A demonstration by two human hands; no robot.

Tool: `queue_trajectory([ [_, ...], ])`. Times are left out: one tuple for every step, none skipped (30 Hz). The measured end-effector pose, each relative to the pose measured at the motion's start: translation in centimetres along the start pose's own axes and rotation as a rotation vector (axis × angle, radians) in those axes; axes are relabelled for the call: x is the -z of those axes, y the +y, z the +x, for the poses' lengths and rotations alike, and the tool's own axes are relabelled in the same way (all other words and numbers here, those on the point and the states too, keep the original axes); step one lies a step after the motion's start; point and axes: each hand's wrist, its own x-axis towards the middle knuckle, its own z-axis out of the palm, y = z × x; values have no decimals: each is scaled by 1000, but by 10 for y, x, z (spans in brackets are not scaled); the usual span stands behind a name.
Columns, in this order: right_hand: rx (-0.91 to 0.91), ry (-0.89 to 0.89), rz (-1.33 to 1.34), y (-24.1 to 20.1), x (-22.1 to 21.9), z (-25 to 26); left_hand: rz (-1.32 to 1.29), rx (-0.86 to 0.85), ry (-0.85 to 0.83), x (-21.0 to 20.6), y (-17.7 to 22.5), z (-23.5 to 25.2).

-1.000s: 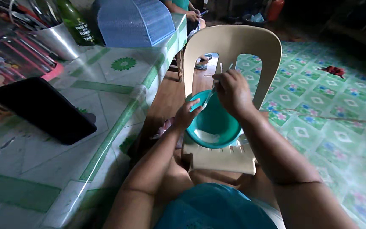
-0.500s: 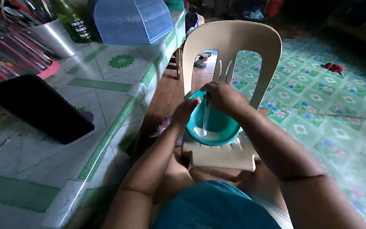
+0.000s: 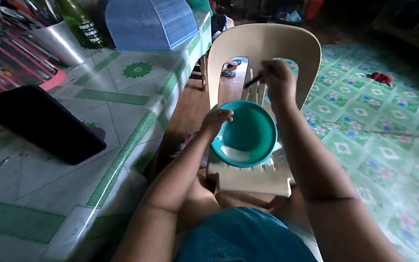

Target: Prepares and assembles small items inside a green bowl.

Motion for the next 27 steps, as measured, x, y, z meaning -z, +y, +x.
queue_trajectory([
  [-85,3,-64,16,2,-5,-57,3,16,0,-5,-1],
  [-163,-95,-178,35,0,-16,-135,15,30,-2,-10,-4],
  [-223,-264,-294,56,-6,-30,-208,29,25,-3,-13,-10],
  [-241,-422,-369,78,-17,-47,-275,42,10,-5,-14,-14],
  [-210,-517,-375,108,-32,-63,-325,52,1,-6,-10,-17],
  [-241,-613,-333,125,-43,-74,-348,62,3,-7,-5,-19],
  [-300,-666,-219,128,-49,-81,-355,72,6,-8,-2,-20],
  [-373,-674,-35,120,-50,-85,-352,74,4,-10,-1,-19],
  [-413,-672,157,108,-49,-85,-341,69,-2,-12,0,-19],
  [-429,-673,302,93,-48,-80,-316,64,-15,-14,0,-18],
  [-427,-650,380,78,-48,-72,-274,61,-31,-15,1,-18],
  [-406,-598,382,63,-49,-63,-223,61,-46,-17,3,-18],
  [-375,-513,322,48,-51,-56,-164,55,-63,-18,4,-18],
  [-344,-450,229,36,-51,-49,-102,43,-73,-18,4,-17],
  [-300,-429,133,27,-49,-42,-39,7,-85,-17,2,-16],
  [-253,-424,61,19,-45,-38,32,-37,-112,-13,1,-18],
  [-204,-416,8,13,-41,-35,102,-77,-139,-10,2,-19],
  [-166,-413,-38,7,-36,-33,176,-110,-166,-7,3,-20],
  [-126,-414,-74,1,-30,-32,247,-127,-191,-5,5,-22],
  [-91,-414,-101,-3,-25,-31,306,-135,-219,-5,6,-22],
  [-64,-409,-122,-5,-21,-31,362,-143,-253,-5,6,-21],
  [-40,-391,-132,-6,-19,-32,419,-155,-285,-6,4,-18],
  [-18,-373,-143,-6,-16,-32,482,-184,-315,-8,1,-14],
  [5,-360,-159,-6,-14,-32,541,-225,-352,-8,-1,-9],
  [30,-358,-187,-7,-11,-33,594,-263,-387,-8,-2,-5],
  [61,-355,-207,-8,-9,-34,625,-301,-403,-8,-4,-1],
  [89,-350,-217,-8,-7,-35,639,-325,-408,-8,-6,1],
])
